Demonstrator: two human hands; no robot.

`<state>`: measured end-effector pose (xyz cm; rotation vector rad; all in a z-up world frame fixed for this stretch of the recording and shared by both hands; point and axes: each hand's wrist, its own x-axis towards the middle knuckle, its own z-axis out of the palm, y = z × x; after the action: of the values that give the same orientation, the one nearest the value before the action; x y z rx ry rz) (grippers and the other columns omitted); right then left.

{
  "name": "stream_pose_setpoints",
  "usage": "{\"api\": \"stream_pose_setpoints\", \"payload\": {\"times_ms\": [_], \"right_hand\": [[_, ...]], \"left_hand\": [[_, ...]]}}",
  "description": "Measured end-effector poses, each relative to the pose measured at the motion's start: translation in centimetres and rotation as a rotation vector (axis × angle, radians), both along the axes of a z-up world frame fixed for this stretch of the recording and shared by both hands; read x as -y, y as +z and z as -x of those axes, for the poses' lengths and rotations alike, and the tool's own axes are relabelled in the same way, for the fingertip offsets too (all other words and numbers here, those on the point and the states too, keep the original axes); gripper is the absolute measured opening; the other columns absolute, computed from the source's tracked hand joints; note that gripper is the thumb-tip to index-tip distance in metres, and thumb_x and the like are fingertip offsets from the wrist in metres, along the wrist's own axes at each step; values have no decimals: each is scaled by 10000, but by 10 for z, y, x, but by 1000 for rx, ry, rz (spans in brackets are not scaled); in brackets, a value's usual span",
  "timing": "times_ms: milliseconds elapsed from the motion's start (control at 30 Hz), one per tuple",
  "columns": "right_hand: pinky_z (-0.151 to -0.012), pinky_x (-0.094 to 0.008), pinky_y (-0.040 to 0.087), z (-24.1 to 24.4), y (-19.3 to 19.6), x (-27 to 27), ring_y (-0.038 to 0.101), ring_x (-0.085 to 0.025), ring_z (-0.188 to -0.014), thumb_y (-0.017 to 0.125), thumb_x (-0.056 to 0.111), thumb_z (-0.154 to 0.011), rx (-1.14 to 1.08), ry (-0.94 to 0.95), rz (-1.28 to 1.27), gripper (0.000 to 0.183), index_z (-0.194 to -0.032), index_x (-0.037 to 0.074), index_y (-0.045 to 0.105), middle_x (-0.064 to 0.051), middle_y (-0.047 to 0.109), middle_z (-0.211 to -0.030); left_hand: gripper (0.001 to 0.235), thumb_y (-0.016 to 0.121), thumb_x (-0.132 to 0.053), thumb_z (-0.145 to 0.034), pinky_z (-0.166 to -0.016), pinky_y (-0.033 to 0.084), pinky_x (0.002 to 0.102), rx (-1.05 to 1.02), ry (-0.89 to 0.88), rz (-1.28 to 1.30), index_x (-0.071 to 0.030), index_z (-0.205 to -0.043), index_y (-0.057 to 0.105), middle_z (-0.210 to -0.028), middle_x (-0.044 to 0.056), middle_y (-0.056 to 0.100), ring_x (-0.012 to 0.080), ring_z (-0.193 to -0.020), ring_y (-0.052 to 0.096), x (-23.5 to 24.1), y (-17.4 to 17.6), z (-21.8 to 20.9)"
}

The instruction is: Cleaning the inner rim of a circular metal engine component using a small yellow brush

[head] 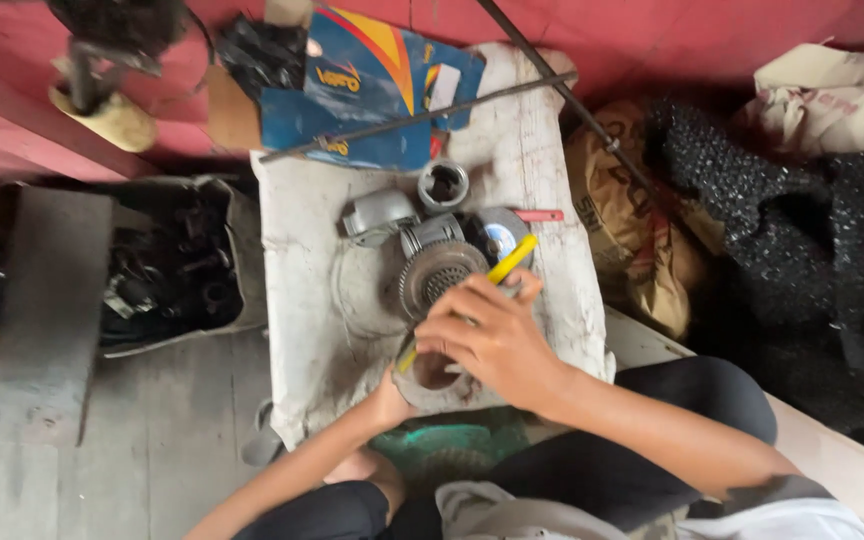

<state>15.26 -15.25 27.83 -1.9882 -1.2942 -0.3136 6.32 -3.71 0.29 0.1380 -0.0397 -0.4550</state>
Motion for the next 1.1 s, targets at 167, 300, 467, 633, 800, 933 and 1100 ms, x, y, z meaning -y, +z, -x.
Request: {"api": "stream_pose_setpoints", "payload": {"times_ms": [167,300,467,633,800,933,1100], "right_hand": [[-851,-406,285,2,17,2,545,-162,-801,776,223,-916,-19,-1,5,83,-880,166,727,46,591,-843],[-854,-396,301,1,8,6,537,-156,-798,772,221,-929,-38,35,21,84,-879,166,734,53,593,-849],[-830,-359,423,-4,12,13,551,-220,-813,787,149,-925,-111,91,37,47,-938,116,756,5,639,-900],[-809,-362,433,-2,18,18,552,-244,-821,773,145,-946,-172,79,37,59,-976,95,780,-30,666,-940],[-750,-343,334,-1,7,10,557,-210,-797,773,212,-934,-143,63,-12,67,-946,146,781,19,676,-928],[-743,-364,310,2,14,2,630,-224,-843,774,214,-934,-97,90,-23,64,-907,158,761,26,669,-896],[-782,-378,341,-9,-3,7,588,-239,-817,783,199,-918,-93,65,-9,73,-902,135,753,15,656,-894]], "left_hand": [[572,505,-538,-988,-689,460,551,-38,2,32,-21,-1228,553,-1052,171,546,336,-930,532,17,-7,23],[571,506,-536,-989,-690,461,549,-78,10,48,-20,-1230,552,-1054,171,547,336,-931,533,29,-13,47],[570,506,-533,-990,-691,462,547,-185,27,111,-20,-1233,551,-1056,172,547,336,-933,534,56,-25,111],[569,507,-530,-990,-692,464,545,-200,30,94,-19,-1236,550,-1058,172,547,335,-934,535,47,-25,119],[568,508,-528,-991,-694,465,543,-158,25,71,-18,-1238,548,-1060,173,548,335,-935,536,24,-16,99],[567,508,-526,-992,-695,466,541,-127,24,62,-18,-1240,547,-1062,173,548,335,-936,537,14,-15,85],[566,509,-523,-992,-696,467,539,-117,3,29,-17,-1243,546,-1064,174,548,334,-938,538,-1,-15,75]]}}
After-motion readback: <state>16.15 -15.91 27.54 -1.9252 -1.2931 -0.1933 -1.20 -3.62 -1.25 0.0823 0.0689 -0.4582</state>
